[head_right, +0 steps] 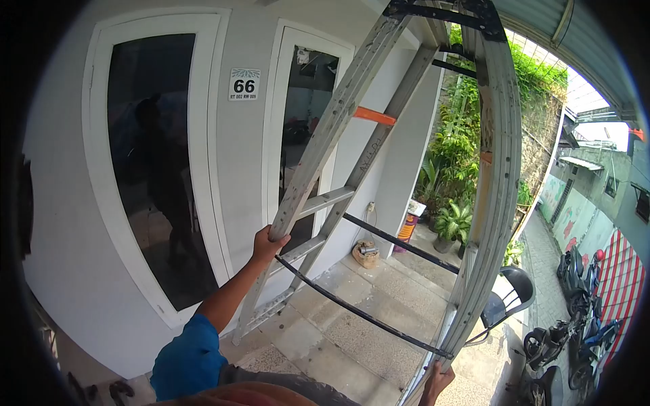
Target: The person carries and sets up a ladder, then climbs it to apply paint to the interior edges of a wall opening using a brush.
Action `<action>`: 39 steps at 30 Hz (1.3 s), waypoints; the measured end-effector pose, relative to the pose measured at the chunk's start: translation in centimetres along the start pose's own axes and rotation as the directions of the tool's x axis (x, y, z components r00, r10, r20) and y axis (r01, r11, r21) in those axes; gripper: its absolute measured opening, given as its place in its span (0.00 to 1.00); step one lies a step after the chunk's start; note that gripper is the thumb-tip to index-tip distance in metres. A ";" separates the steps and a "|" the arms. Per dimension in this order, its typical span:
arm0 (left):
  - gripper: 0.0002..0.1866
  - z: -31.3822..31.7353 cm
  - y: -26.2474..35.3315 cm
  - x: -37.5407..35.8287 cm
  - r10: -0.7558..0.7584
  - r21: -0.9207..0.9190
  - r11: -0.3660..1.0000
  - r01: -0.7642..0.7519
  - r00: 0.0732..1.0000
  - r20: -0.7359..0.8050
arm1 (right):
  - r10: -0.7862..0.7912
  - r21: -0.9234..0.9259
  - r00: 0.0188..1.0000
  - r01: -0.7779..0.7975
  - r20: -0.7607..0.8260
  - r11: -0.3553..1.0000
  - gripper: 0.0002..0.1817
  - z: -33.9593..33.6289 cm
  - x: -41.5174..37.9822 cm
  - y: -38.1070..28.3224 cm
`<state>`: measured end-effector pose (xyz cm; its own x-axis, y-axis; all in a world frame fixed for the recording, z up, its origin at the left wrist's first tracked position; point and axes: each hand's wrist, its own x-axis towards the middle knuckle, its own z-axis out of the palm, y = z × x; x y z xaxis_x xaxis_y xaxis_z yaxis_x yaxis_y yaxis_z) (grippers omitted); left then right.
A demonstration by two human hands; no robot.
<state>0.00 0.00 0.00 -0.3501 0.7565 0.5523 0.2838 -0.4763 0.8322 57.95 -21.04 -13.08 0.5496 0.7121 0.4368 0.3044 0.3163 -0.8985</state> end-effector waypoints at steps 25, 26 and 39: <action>0.23 -27.7 10.1 -16.2 -0.053 0.067 0.996 0.055 0.998 -0.037 | 0.075 0.035 0.997 -0.075 -0.006 0.997 0.34 -5.1 -29.1 -13.4; 0.23 -28.5 9.8 -16.6 -0.048 0.017 0.999 0.049 0.998 -0.038 | 0.105 0.007 0.994 -0.105 -0.007 0.994 0.35 -5.8 -30.4 -12.8; 0.25 -35.9 11.3 -22.5 -0.048 -0.029 0.998 0.050 0.997 0.056 | 0.132 -0.057 0.988 -0.137 -0.081 0.989 0.39 -11.0 -41.0 -14.8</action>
<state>-20.96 -38.53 -1.30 -0.3128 0.8026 0.5079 0.2400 -0.4506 0.8598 39.42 -61.81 -17.22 0.6465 0.6942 0.3163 0.2703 0.1793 -0.9459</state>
